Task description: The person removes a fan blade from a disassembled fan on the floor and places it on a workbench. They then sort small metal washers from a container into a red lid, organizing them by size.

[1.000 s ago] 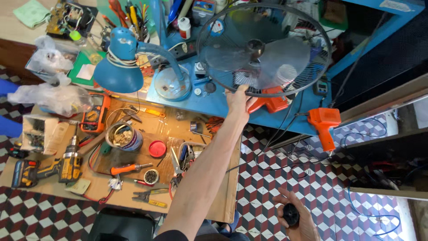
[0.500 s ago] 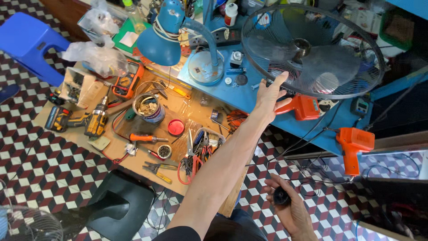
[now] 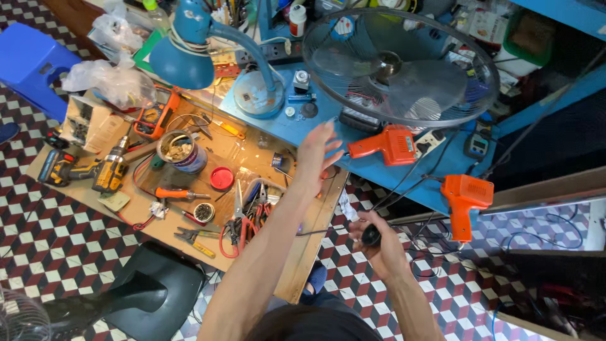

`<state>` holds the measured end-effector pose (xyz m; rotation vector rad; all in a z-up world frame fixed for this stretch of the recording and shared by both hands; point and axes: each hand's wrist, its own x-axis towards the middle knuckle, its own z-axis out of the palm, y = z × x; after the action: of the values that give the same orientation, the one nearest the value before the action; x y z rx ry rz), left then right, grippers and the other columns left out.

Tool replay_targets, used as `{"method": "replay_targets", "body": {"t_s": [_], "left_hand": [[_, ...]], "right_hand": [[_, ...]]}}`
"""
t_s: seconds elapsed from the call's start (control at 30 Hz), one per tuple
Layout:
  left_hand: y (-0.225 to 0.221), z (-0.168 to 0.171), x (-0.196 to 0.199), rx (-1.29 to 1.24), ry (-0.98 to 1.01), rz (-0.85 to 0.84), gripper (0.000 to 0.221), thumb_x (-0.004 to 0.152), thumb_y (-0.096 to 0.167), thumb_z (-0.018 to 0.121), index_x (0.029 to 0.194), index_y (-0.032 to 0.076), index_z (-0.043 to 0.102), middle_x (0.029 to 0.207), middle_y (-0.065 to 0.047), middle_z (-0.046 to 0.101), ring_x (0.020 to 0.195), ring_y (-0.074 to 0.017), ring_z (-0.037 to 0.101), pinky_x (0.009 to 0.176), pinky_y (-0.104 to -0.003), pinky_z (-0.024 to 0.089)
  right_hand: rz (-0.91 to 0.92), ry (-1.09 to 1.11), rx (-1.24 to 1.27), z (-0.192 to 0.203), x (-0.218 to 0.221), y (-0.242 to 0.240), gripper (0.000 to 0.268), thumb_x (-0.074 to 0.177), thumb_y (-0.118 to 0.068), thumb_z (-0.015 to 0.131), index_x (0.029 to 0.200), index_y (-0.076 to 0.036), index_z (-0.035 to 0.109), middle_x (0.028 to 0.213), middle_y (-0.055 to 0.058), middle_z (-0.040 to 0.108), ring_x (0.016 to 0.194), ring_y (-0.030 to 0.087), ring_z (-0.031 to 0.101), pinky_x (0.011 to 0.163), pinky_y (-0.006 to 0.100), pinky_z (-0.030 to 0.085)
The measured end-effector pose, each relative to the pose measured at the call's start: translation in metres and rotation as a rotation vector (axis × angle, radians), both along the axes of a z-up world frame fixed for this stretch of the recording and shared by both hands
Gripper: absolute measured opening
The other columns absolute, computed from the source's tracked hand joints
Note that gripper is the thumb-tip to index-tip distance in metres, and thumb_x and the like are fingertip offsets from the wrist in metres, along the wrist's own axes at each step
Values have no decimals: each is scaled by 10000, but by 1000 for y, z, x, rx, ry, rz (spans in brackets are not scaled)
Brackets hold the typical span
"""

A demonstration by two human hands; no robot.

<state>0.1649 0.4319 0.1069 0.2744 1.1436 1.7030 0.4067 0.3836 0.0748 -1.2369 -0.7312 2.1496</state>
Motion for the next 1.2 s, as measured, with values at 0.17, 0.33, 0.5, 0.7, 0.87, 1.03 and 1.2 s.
{"method": "replay_targets", "body": {"t_s": [0.17,0.33,0.5,0.7,0.87,1.03,1.2], "left_hand": [[-53,-14,41,-147,165,53,389,1009,333,628,1043,-41,730,951,-113,763,829,-166,715,775,-284,578],[-28,43,86,153,1263,299,438,884,186,753,1269,14,636,1380,-255,568,1187,-372,609,860,-349,562],[48,87,69,137,1809,122,573,716,215,811,1239,39,656,1282,-226,632,1069,-356,660,804,-451,525],[68,85,47,88,1703,94,243,812,280,819,960,102,744,915,-62,733,913,-273,697,748,-414,554],[81,93,42,61,1705,113,285,809,322,820,997,119,755,911,-52,741,879,-275,705,745,-416,559],[93,85,45,64,1693,142,302,790,339,821,1002,133,760,924,-45,746,903,-263,713,762,-414,563],[100,75,60,83,1680,248,313,804,308,779,1069,153,717,1021,-34,728,1029,-245,687,898,-391,579]], "right_hand": [[-243,-300,526,8,19,104,264,974,-189,579,1095,19,686,966,114,709,818,180,675,652,314,556],[-174,-862,857,21,19,210,323,999,-247,642,1271,-94,724,1003,132,760,860,240,673,751,345,530],[1,-1098,1106,6,9,259,437,902,-335,665,1298,-152,694,1183,171,718,1073,365,680,921,428,525],[237,-1332,1011,12,-10,279,375,913,-385,634,1207,-185,754,1175,165,728,1091,371,682,952,448,531],[121,-1335,1098,33,-9,266,350,880,-400,680,1156,-202,763,1103,137,742,1013,368,694,887,460,533],[46,-1357,1092,44,10,233,338,922,-393,705,1166,-166,764,1047,159,748,978,383,708,880,469,543],[16,-1323,1480,76,43,178,312,1074,-343,753,1172,-47,775,1016,205,740,939,382,713,797,465,543]]}}
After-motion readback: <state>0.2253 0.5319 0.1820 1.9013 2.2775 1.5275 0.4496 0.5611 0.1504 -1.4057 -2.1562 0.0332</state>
